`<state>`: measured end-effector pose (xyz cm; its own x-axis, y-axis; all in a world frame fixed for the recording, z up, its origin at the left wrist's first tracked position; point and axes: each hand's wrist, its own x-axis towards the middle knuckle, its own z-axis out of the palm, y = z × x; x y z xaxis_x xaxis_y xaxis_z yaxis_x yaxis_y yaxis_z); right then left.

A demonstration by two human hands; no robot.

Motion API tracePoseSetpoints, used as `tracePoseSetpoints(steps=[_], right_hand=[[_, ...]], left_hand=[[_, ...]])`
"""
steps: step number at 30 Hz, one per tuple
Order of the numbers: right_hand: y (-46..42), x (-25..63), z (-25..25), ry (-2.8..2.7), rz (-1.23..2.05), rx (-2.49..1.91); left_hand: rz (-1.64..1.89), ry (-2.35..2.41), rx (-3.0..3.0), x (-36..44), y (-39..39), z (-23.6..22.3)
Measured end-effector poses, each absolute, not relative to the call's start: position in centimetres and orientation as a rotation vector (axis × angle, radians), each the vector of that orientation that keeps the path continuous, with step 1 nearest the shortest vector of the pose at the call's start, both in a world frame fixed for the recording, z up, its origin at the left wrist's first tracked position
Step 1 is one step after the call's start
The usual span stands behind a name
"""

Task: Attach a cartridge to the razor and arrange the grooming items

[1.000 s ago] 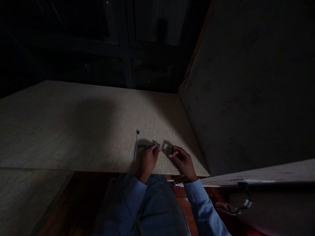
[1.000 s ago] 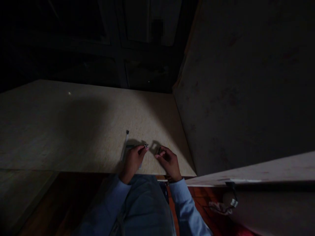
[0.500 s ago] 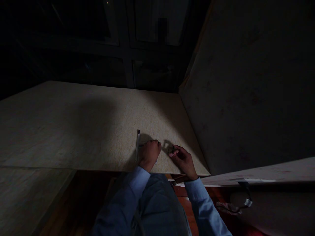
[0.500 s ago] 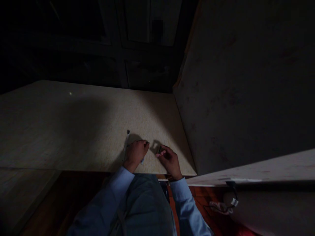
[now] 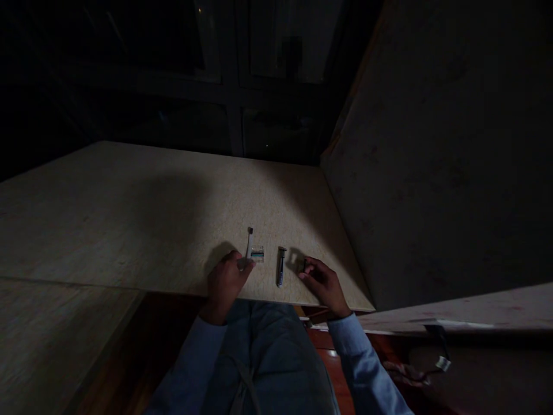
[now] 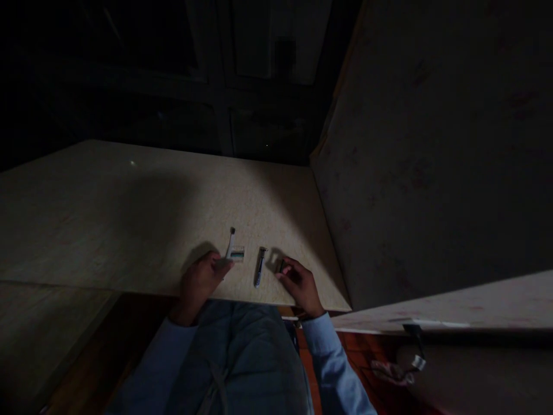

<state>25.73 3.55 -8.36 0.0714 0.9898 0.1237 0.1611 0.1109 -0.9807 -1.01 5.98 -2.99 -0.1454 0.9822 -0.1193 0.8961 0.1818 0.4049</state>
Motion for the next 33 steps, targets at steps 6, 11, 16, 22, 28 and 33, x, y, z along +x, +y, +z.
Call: tracePoseSetpoints(steps=[6, 11, 16, 22, 28, 33], right_hand=[[2.8, 23.8, -7.8, -1.304, 1.006, -1.243], [2.3, 21.6, -6.6, -1.32, 1.075, -1.163], [3.4, 20.7, -5.1, -1.358, 1.137, -1.074], [7.2, 20.8, -4.0, -1.457, 1.205, -1.001], [13.2, 20.6, -3.9, -1.431, 1.226, -0.906], [15.9, 19.7, -4.8, -1.366, 1.287, -0.849]], left_hand=[[0.267, 2.082, 1.8, -2.3, 6.2, -3.3], [0.372, 2.005, 1.817, -3.7, 7.1, -3.6], [0.924, 1.693, 1.282, -5.6, 6.9, -5.3], [1.182, 1.208, 0.928, -4.2, 6.2, -4.9], [1.156, 0.846, 0.852, -2.2, 8.6, -4.6], [1.161, 0.748, 0.81, -2.2, 10.3, -5.7]])
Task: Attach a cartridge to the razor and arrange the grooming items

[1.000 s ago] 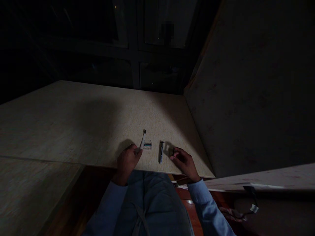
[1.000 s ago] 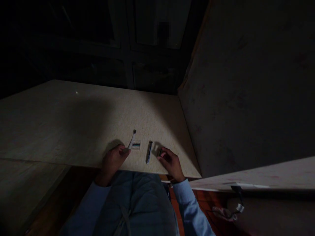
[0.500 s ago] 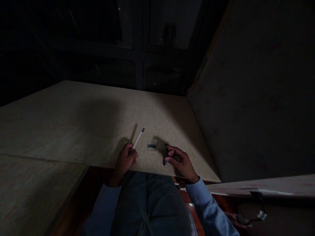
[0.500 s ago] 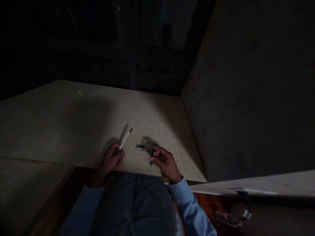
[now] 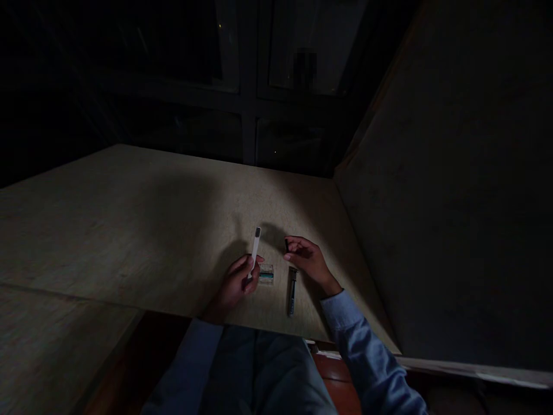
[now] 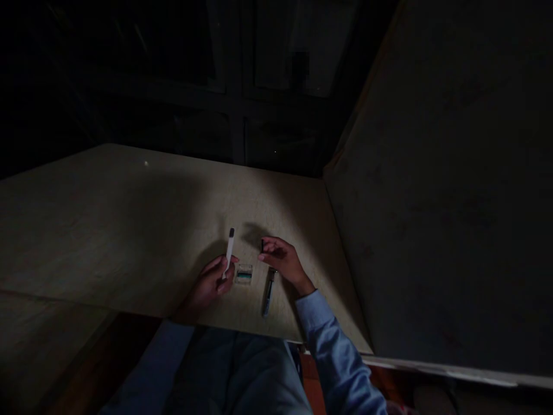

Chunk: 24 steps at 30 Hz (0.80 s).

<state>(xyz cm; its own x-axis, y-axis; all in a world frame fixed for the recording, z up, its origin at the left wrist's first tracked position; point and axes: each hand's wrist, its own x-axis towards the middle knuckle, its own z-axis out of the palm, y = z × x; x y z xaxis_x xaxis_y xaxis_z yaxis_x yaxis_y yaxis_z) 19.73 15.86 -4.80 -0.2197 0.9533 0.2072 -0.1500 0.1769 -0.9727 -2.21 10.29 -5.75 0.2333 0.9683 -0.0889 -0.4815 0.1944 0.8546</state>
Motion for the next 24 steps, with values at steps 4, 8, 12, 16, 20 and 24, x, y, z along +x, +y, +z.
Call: tracePoseSetpoints(steps=[4, 8, 12, 16, 20, 24], right_hand=[[15.9, 19.5, -5.4, -1.317, 1.342, -0.853], [15.2, 19.3, -5.3, -1.229, 1.424, -0.819], [14.5, 18.8, -5.3, -1.131, 1.565, -0.727], [14.2, 18.5, -5.4, -1.078, 1.619, -0.698], [14.0, 18.6, -5.3, -1.036, 1.596, -0.717], [13.9, 18.7, -4.9, -1.016, 1.615, -0.694]], left_hand=[[1.14, 0.766, 0.797, -2.2, 10.2, -6.4], [1.175, 0.847, 0.915, -1.6, 9.7, -7.7], [1.293, 0.97, 1.247, -0.9, 9.5, -8.8], [1.464, 1.032, 1.612, -0.8, 9.7, -8.6], [1.546, 1.062, 1.802, -0.9, 9.7, -8.1], [1.539, 1.064, 1.854, -0.9, 9.4, -8.1]])
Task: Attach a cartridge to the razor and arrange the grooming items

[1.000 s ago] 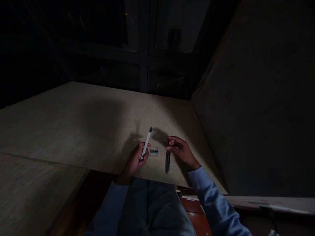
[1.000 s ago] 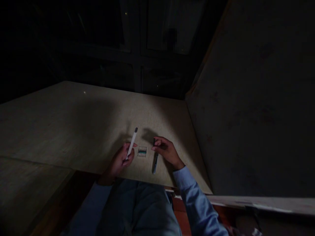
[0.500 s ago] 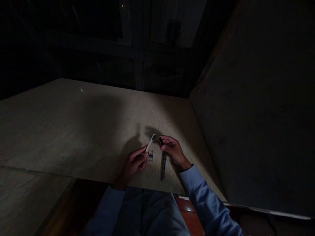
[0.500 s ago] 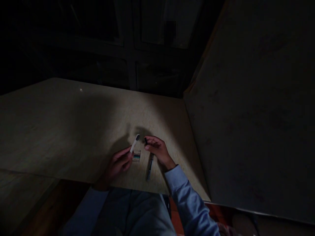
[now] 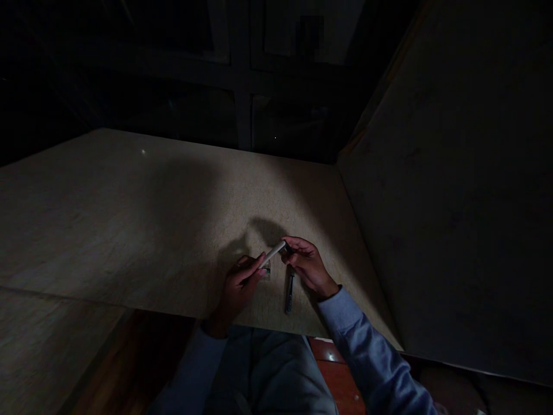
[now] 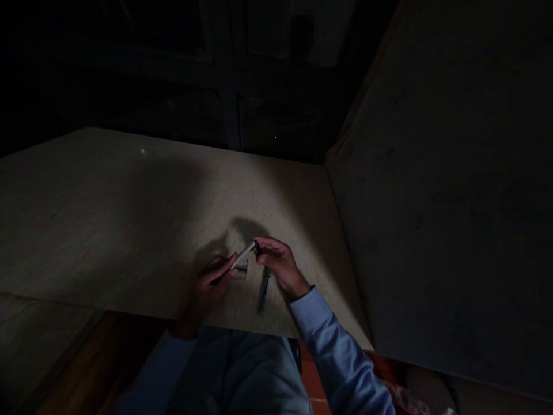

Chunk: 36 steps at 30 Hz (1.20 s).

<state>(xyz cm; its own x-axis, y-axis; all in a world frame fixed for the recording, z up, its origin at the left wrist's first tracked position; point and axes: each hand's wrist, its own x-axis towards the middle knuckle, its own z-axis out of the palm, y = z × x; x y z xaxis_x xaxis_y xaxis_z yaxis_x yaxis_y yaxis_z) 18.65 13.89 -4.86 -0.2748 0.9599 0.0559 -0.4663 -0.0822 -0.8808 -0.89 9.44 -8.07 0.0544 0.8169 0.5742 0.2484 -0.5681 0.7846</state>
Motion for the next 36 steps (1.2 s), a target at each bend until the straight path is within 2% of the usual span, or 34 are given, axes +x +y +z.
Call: tracePoseSetpoints(steps=[8, 22, 36], right_hand=[[14.0, 18.8, -5.3, -1.023, 1.603, -0.741], [14.0, 18.7, -5.3, -0.987, 1.682, -0.728], [14.1, 19.4, -5.7, -1.012, 1.758, -0.699]], left_hand=[[1.432, 0.934, 1.866, -1.0, 8.6, -7.6], [1.573, 1.199, 1.827, -0.8, 9.0, -8.1], [1.575, 1.165, 1.785, -0.9, 9.0, -8.3]])
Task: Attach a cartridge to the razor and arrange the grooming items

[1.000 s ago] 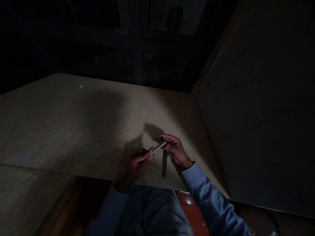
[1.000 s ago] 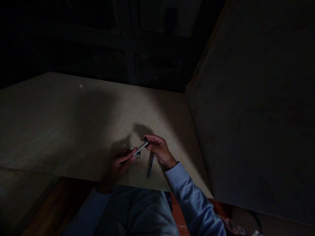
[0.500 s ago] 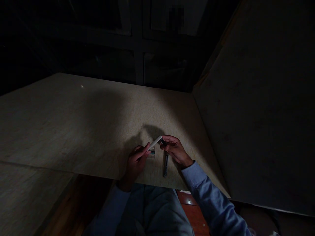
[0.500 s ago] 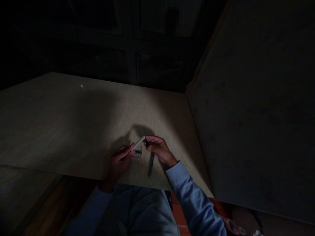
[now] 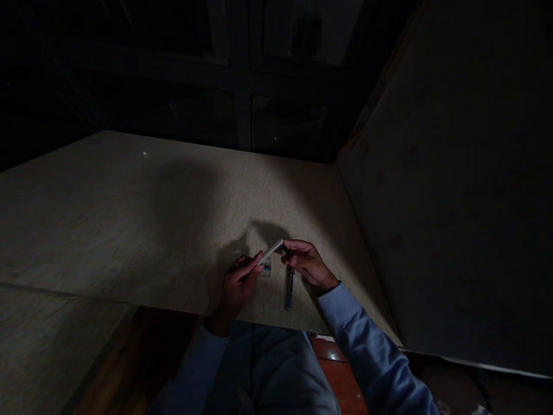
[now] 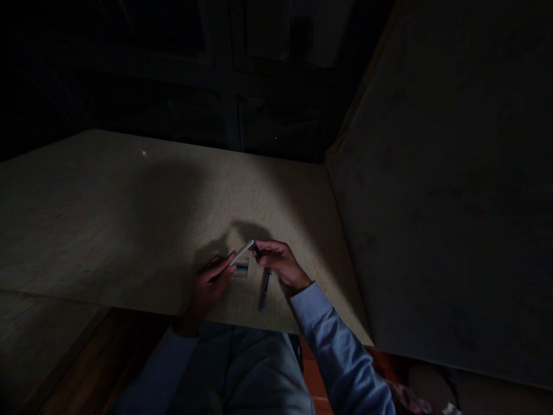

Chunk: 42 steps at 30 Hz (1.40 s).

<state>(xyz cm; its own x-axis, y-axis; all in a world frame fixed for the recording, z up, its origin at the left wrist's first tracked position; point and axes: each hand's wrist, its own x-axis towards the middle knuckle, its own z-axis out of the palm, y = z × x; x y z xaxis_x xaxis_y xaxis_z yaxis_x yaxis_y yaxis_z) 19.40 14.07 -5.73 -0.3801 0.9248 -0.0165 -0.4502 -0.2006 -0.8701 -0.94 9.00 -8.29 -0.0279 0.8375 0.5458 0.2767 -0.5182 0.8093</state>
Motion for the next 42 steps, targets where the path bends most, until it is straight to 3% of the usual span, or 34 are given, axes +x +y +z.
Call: tracePoseSetpoints(steps=[11, 23, 42], right_hand=[[14.2, 19.4, -5.4, -1.035, 1.654, -0.749], [14.0, 19.1, -4.7, -1.044, 1.748, -0.705], [13.4, 19.1, -4.5, -1.186, 1.86, -0.564]], left_hand=[[1.432, 0.968, 1.879, -1.1, 8.7, -7.9], [1.535, 1.194, 1.799, -0.8, 8.9, -8.3], [1.523, 1.306, 1.198, 1.4, 7.9, -6.5]])
